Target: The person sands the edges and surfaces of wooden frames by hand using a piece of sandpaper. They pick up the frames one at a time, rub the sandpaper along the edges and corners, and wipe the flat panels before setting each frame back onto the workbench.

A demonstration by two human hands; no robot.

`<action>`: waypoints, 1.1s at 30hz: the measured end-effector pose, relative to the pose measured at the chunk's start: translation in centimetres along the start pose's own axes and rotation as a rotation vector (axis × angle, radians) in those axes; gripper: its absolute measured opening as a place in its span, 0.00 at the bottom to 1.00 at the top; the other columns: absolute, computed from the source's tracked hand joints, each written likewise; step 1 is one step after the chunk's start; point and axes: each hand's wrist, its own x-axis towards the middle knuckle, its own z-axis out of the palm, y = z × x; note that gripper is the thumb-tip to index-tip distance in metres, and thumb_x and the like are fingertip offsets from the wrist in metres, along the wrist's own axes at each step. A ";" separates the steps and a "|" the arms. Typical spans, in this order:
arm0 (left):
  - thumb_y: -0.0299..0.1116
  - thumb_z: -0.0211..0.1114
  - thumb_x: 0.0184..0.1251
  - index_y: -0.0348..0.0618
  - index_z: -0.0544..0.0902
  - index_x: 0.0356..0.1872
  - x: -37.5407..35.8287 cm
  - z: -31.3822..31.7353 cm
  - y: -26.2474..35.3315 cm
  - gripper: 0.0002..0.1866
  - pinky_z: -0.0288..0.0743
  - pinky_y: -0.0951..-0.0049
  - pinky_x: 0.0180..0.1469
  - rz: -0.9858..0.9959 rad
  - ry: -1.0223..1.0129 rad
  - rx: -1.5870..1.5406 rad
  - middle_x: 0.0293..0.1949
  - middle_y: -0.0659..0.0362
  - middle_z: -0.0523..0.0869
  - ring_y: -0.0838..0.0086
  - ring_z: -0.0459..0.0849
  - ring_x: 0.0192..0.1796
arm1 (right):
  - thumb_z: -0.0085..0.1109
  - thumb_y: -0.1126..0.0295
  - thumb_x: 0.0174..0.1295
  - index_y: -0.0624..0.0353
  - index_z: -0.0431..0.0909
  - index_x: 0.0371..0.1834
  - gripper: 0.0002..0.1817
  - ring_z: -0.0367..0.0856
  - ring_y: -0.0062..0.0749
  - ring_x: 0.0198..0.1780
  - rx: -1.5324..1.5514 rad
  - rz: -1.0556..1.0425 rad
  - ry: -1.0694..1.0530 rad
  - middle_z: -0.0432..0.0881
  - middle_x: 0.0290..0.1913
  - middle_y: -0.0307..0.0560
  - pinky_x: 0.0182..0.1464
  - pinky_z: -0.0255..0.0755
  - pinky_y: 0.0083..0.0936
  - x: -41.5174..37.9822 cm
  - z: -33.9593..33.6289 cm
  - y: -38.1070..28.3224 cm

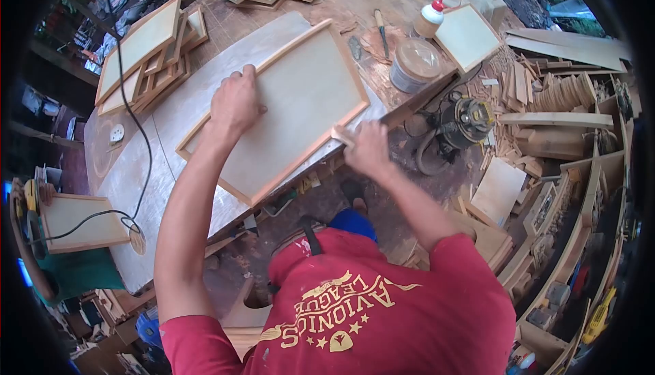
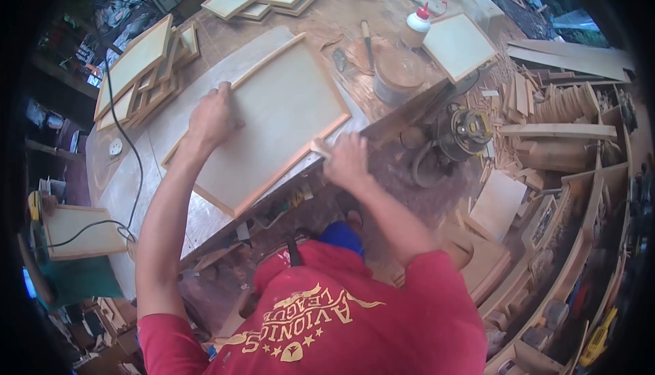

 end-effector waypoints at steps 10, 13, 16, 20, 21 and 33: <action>0.31 0.86 0.51 0.34 0.75 0.56 -0.2 0.5 -0.1 0.34 0.83 0.48 0.58 0.014 0.023 0.002 0.50 0.39 0.86 0.43 0.86 0.56 | 0.64 0.68 0.58 0.38 0.83 0.71 0.32 0.73 0.52 0.57 0.003 0.062 -0.001 0.80 0.47 0.54 0.59 0.65 0.49 1.2 -0.7 2.0; 0.32 0.86 0.51 0.34 0.75 0.55 -0.3 0.2 0.1 0.33 0.83 0.48 0.58 0.012 0.012 0.002 0.50 0.39 0.86 0.43 0.86 0.56 | 0.65 0.66 0.57 0.38 0.85 0.69 0.32 0.74 0.51 0.55 0.072 0.070 0.064 0.81 0.44 0.54 0.57 0.65 0.49 1.8 -0.4 3.2; 0.32 0.86 0.51 0.35 0.75 0.55 0.1 0.3 0.0 0.33 0.83 0.48 0.58 -0.001 -0.006 0.012 0.50 0.39 0.86 0.43 0.86 0.56 | 0.65 0.65 0.57 0.39 0.84 0.70 0.32 0.74 0.50 0.57 0.136 -0.018 -0.022 0.81 0.46 0.56 0.58 0.65 0.47 -1.0 0.5 -1.8; 0.31 0.86 0.51 0.35 0.75 0.54 -0.1 0.4 0.1 0.33 0.83 0.48 0.58 0.008 0.018 0.004 0.50 0.39 0.86 0.43 0.86 0.56 | 0.64 0.64 0.60 0.43 0.84 0.70 0.30 0.74 0.51 0.59 0.071 0.098 -0.017 0.81 0.49 0.56 0.59 0.66 0.48 1.9 -2.2 3.2; 0.31 0.86 0.51 0.35 0.75 0.54 -0.2 0.5 0.2 0.33 0.83 0.48 0.58 0.007 0.019 0.013 0.50 0.39 0.86 0.43 0.86 0.56 | 0.64 0.64 0.59 0.43 0.84 0.70 0.30 0.74 0.51 0.59 0.073 0.095 -0.016 0.81 0.49 0.56 0.59 0.66 0.48 1.7 -1.8 3.1; 0.30 0.85 0.52 0.37 0.73 0.57 -0.2 0.2 0.3 0.34 0.79 0.45 0.59 -0.025 -0.015 -0.013 0.53 0.39 0.85 0.41 0.84 0.59 | 0.63 0.67 0.60 0.35 0.86 0.66 0.27 0.76 0.50 0.52 0.005 -0.008 0.032 0.82 0.43 0.53 0.52 0.66 0.48 1.0 -0.2 1.5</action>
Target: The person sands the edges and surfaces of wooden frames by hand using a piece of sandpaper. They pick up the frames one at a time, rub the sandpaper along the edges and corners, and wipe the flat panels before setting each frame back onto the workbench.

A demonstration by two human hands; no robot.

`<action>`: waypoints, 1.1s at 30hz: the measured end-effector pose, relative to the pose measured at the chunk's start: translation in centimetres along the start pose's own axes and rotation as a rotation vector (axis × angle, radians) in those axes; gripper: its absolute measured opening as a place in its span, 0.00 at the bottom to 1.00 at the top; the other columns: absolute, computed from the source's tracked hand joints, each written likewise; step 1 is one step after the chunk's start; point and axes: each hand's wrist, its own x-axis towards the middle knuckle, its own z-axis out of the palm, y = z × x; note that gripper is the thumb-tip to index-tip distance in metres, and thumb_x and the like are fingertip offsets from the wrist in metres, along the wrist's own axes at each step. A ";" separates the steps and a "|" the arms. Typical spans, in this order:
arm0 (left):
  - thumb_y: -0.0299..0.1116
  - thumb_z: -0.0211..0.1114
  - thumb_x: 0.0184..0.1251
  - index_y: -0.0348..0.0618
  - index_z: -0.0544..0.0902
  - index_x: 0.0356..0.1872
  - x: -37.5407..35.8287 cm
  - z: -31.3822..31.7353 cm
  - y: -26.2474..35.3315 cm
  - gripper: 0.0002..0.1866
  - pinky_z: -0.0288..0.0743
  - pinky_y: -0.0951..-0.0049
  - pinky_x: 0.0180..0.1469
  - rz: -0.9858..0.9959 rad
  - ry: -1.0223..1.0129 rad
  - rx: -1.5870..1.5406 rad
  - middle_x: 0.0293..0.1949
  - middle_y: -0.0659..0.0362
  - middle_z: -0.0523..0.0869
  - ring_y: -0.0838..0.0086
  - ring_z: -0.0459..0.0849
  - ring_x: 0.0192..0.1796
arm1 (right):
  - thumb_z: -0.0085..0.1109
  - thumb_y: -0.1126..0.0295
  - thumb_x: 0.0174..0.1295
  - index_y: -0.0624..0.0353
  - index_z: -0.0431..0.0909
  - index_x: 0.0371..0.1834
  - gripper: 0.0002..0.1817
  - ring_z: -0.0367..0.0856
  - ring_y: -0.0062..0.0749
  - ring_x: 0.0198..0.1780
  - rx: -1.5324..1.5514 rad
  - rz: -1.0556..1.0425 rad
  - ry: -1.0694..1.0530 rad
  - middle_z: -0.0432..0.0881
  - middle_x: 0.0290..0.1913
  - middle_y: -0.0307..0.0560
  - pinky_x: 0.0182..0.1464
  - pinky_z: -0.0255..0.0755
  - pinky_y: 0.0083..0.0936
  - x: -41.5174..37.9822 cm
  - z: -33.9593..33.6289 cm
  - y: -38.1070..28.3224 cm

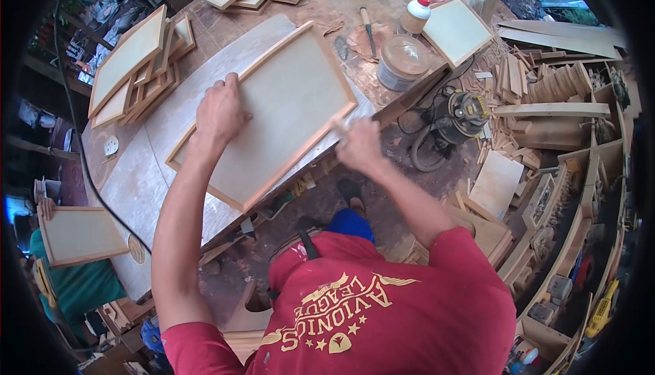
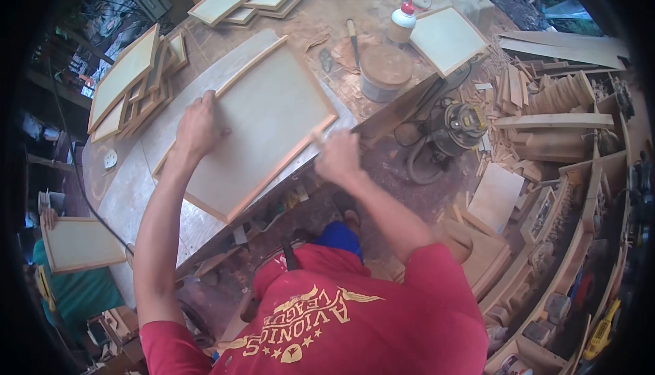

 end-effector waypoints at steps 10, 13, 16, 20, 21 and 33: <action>0.26 0.81 0.52 0.38 0.74 0.64 -4.3 -0.4 2.7 0.37 0.78 0.51 0.54 0.108 0.216 0.046 0.46 0.46 0.83 0.46 0.83 0.52 | 0.63 0.73 0.57 0.40 0.78 0.76 0.38 0.77 0.48 0.47 0.931 -0.194 -0.188 0.77 0.39 0.50 0.54 0.73 0.41 -10.1 0.4 -6.2; 0.25 0.79 0.53 0.40 0.76 0.66 -6.6 -0.4 5.2 0.36 0.76 0.53 0.50 0.112 0.272 0.101 0.43 0.49 0.81 0.50 0.82 0.47 | 0.64 0.71 0.64 0.49 0.85 0.68 0.26 0.82 0.47 0.50 0.983 -0.077 -0.210 0.82 0.45 0.52 0.55 0.76 0.38 -11.7 2.3 -2.4; 0.24 0.78 0.54 0.41 0.78 0.63 -8.2 -0.3 7.8 0.32 0.75 0.53 0.47 0.055 0.315 0.165 0.41 0.51 0.80 0.53 0.81 0.45 | 0.67 0.66 0.68 0.53 0.89 0.61 0.19 0.84 0.46 0.53 0.936 0.038 -0.237 0.84 0.48 0.51 0.56 0.79 0.40 -12.1 2.5 1.7; 0.21 0.76 0.53 0.39 0.79 0.60 -10.0 0.3 10.4 0.29 0.72 0.55 0.46 0.020 0.348 0.142 0.39 0.50 0.80 0.52 0.79 0.42 | 0.68 0.66 0.68 0.53 0.90 0.59 0.17 0.84 0.46 0.51 0.914 0.161 -0.187 0.82 0.48 0.49 0.55 0.79 0.38 -10.1 1.2 5.8; 0.21 0.77 0.53 0.38 0.80 0.58 -10.3 0.3 10.8 0.28 0.71 0.55 0.45 0.024 0.362 0.114 0.39 0.49 0.80 0.51 0.78 0.40 | 0.68 0.66 0.68 0.56 0.90 0.58 0.17 0.85 0.47 0.50 0.892 0.132 -0.172 0.83 0.49 0.52 0.55 0.79 0.37 -9.1 0.5 6.6; 0.25 0.82 0.50 0.39 0.79 0.56 -9.2 0.1 10.9 0.30 0.71 0.54 0.45 -0.060 0.342 0.121 0.40 0.48 0.80 0.50 0.79 0.42 | 0.67 0.76 0.60 0.64 0.85 0.55 0.18 0.88 0.54 0.54 0.978 -0.045 -0.308 0.87 0.51 0.58 0.58 0.81 0.41 -2.3 -2.2 11.4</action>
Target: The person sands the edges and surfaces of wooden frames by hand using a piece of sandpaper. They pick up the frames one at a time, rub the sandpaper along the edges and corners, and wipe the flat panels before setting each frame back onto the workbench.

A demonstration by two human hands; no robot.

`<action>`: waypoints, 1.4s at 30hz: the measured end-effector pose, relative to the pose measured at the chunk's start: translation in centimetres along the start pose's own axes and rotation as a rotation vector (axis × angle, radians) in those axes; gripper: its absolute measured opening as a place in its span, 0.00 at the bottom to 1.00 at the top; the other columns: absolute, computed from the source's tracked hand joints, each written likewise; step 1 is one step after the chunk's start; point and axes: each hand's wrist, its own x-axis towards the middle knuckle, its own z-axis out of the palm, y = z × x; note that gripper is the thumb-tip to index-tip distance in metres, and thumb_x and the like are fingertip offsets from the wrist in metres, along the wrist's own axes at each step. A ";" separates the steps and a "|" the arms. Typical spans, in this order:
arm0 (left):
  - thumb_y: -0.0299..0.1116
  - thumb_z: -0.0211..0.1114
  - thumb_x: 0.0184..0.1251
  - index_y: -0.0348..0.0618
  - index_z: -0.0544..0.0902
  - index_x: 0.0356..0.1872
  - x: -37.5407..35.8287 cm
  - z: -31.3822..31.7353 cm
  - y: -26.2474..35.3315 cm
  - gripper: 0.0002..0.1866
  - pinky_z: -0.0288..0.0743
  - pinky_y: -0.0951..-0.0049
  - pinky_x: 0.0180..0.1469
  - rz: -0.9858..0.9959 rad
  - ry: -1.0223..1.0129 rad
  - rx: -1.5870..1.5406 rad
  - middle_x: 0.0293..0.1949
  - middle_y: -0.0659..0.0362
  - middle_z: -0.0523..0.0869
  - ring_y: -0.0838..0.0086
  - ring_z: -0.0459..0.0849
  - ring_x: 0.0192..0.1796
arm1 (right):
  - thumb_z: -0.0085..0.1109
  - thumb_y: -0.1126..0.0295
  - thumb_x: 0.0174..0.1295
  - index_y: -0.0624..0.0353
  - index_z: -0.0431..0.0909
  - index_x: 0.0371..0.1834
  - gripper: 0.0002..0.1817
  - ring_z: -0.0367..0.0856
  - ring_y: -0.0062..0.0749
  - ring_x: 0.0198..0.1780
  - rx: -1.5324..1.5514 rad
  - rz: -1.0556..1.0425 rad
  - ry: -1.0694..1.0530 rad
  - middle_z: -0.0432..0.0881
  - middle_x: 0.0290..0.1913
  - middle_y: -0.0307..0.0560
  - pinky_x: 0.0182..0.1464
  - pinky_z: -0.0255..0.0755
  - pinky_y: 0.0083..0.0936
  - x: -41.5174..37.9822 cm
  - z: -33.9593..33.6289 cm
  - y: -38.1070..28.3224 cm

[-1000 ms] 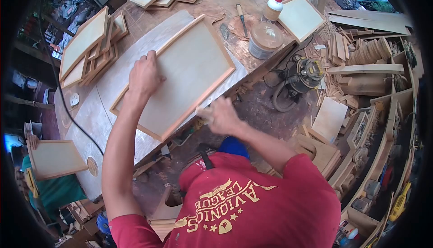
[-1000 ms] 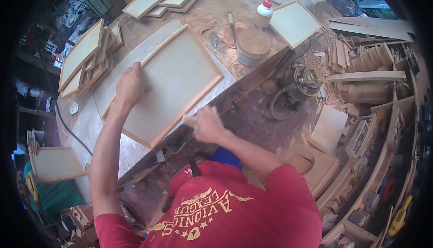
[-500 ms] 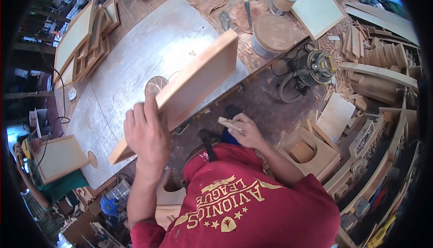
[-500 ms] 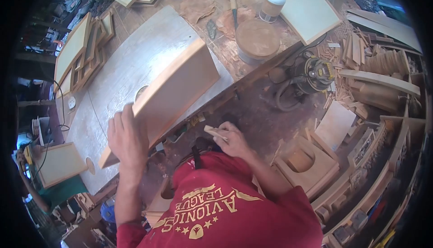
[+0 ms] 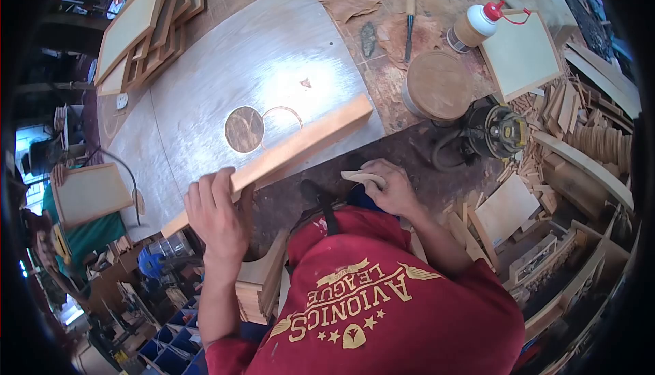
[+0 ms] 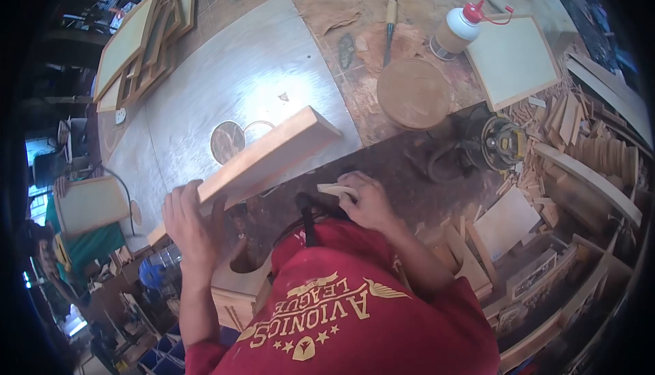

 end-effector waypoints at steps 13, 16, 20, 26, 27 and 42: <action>0.34 0.87 0.47 0.39 0.78 0.66 11.0 6.3 -10.1 0.42 0.79 0.52 0.61 -0.103 -0.332 -0.147 0.55 0.45 0.87 0.46 0.85 0.59 | 0.64 0.73 0.65 0.58 0.77 0.70 0.28 0.81 0.55 0.56 -0.309 -0.008 0.223 0.76 0.56 0.56 0.56 0.79 0.45 3.3 0.4 -4.1; 0.35 0.87 0.46 0.39 0.78 0.66 10.3 6.6 -10.4 0.42 0.79 0.53 0.61 -0.067 -0.298 -0.166 0.54 0.45 0.87 0.47 0.85 0.58 | 0.63 0.72 0.68 0.57 0.77 0.72 0.27 0.80 0.57 0.57 -0.430 0.078 0.201 0.75 0.57 0.58 0.57 0.79 0.47 3.1 1.6 -4.9; 0.35 0.87 0.46 0.39 0.79 0.66 9.0 5.6 -10.4 0.42 0.79 0.53 0.58 0.016 -0.178 -0.192 0.50 0.47 0.87 0.50 0.86 0.55 | 0.63 0.74 0.67 0.60 0.78 0.71 0.27 0.79 0.57 0.52 -0.622 -0.023 0.319 0.74 0.50 0.59 0.53 0.78 0.49 4.7 2.9 -4.5; 0.35 0.87 0.47 0.40 0.77 0.66 9.5 6.7 -11.8 0.42 0.78 0.52 0.58 0.016 -0.248 -0.237 0.50 0.47 0.87 0.48 0.84 0.56 | 0.61 0.73 0.67 0.57 0.80 0.70 0.26 0.80 0.60 0.51 -0.710 -0.059 0.292 0.75 0.51 0.61 0.53 0.78 0.50 5.2 5.5 -2.8; 0.36 0.87 0.47 0.40 0.77 0.66 9.9 7.0 -12.0 0.42 0.78 0.52 0.58 0.012 -0.273 -0.238 0.51 0.47 0.87 0.48 0.84 0.57 | 0.61 0.74 0.67 0.57 0.81 0.69 0.25 0.80 0.60 0.51 -0.705 -0.075 0.284 0.76 0.50 0.61 0.53 0.78 0.50 5.4 6.0 -3.3; 0.40 0.88 0.49 0.37 0.77 0.66 12.2 9.3 -13.4 0.43 0.79 0.51 0.64 -0.041 -0.445 -0.260 0.55 0.43 0.88 0.47 0.85 0.61 | 0.62 0.76 0.57 0.57 0.84 0.66 0.29 0.78 0.56 0.53 -0.658 -0.076 0.325 0.77 0.47 0.58 0.55 0.75 0.50 6.0 4.6 -2.8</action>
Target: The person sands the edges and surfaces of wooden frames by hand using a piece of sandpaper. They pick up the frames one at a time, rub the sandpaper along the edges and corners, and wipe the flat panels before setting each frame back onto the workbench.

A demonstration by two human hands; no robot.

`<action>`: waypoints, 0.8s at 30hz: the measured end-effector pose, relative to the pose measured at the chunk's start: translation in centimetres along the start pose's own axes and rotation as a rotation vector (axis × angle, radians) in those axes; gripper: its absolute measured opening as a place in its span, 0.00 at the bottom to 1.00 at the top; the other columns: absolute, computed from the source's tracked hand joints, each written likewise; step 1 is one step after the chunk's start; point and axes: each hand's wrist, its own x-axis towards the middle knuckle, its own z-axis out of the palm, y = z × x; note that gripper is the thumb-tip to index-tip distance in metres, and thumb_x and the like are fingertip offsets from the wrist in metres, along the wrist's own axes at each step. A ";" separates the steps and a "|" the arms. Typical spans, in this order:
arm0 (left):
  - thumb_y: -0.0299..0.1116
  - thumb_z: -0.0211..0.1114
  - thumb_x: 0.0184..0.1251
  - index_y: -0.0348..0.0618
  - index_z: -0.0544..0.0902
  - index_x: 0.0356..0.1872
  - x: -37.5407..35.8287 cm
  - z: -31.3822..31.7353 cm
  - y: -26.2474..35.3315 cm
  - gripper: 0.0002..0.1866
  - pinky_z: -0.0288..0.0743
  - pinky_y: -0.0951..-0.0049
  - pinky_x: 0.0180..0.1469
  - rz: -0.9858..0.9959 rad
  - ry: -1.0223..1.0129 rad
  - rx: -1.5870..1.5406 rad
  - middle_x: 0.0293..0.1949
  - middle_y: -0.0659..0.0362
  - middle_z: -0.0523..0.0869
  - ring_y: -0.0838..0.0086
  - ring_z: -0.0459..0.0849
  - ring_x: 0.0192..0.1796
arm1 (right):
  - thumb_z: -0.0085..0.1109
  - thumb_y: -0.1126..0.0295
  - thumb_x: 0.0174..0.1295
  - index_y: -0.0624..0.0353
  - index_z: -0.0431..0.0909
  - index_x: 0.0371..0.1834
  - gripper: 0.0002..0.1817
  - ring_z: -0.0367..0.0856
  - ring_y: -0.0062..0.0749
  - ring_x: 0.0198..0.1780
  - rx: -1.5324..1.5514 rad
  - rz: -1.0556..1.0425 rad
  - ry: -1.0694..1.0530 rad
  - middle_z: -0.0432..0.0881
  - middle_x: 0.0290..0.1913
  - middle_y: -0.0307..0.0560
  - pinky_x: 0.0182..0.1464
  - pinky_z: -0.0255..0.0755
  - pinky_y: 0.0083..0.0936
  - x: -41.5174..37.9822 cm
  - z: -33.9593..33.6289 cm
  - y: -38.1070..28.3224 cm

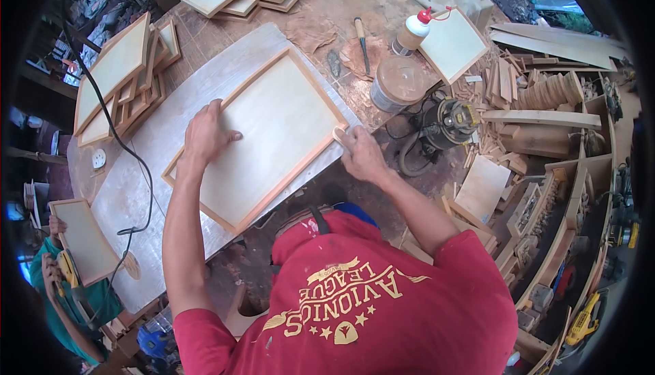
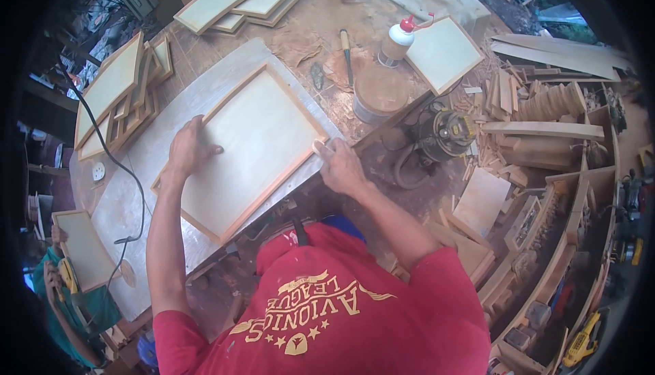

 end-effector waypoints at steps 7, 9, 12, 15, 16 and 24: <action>0.41 0.88 0.49 0.38 0.75 0.70 0.7 0.9 -1.1 0.46 0.78 0.52 0.66 -0.009 -0.008 -0.008 0.59 0.42 0.87 0.47 0.84 0.63 | 0.61 0.77 0.54 0.57 0.87 0.61 0.27 0.77 0.54 0.52 0.068 -0.033 -0.016 0.77 0.45 0.56 0.57 0.73 0.47 0.1 0.4 0.5; 0.41 0.88 0.48 0.38 0.75 0.70 0.7 0.6 -0.7 0.47 0.78 0.53 0.66 -0.019 -0.014 -0.010 0.60 0.41 0.87 0.47 0.84 0.64 | 0.61 0.77 0.54 0.59 0.86 0.61 0.27 0.78 0.54 0.52 0.019 -0.060 -0.107 0.78 0.44 0.56 0.57 0.73 0.47 1.2 -1.7 1.6; 0.41 0.88 0.48 0.39 0.75 0.70 0.2 0.6 -0.6 0.46 0.78 0.53 0.66 0.008 0.026 -0.031 0.59 0.42 0.87 0.47 0.84 0.63 | 0.62 0.76 0.53 0.60 0.85 0.61 0.28 0.80 0.55 0.51 0.000 -0.056 -0.053 0.79 0.45 0.57 0.56 0.74 0.48 0.5 -1.0 0.0; 0.40 0.88 0.48 0.39 0.76 0.69 -0.3 0.2 0.2 0.45 0.78 0.52 0.66 -0.008 0.039 -0.017 0.58 0.42 0.87 0.47 0.84 0.63 | 0.63 0.73 0.53 0.57 0.84 0.63 0.29 0.80 0.57 0.51 0.060 -0.158 -0.189 0.80 0.46 0.58 0.55 0.75 0.48 -1.1 1.2 -4.4; 0.40 0.87 0.48 0.38 0.76 0.69 -0.4 -0.1 0.4 0.45 0.77 0.52 0.67 -0.002 0.045 -0.015 0.59 0.42 0.87 0.47 0.84 0.64 | 0.63 0.73 0.54 0.55 0.85 0.63 0.29 0.80 0.56 0.51 0.035 -0.180 -0.188 0.80 0.46 0.57 0.55 0.75 0.49 -1.3 1.5 -4.7; 0.40 0.87 0.48 0.39 0.75 0.71 -1.2 -0.2 0.7 0.46 0.76 0.52 0.69 -0.001 0.057 0.024 0.63 0.42 0.85 0.47 0.82 0.67 | 0.63 0.72 0.54 0.56 0.84 0.64 0.29 0.81 0.54 0.52 -0.040 -0.030 -0.121 0.80 0.49 0.58 0.54 0.75 0.50 -0.4 0.5 -3.2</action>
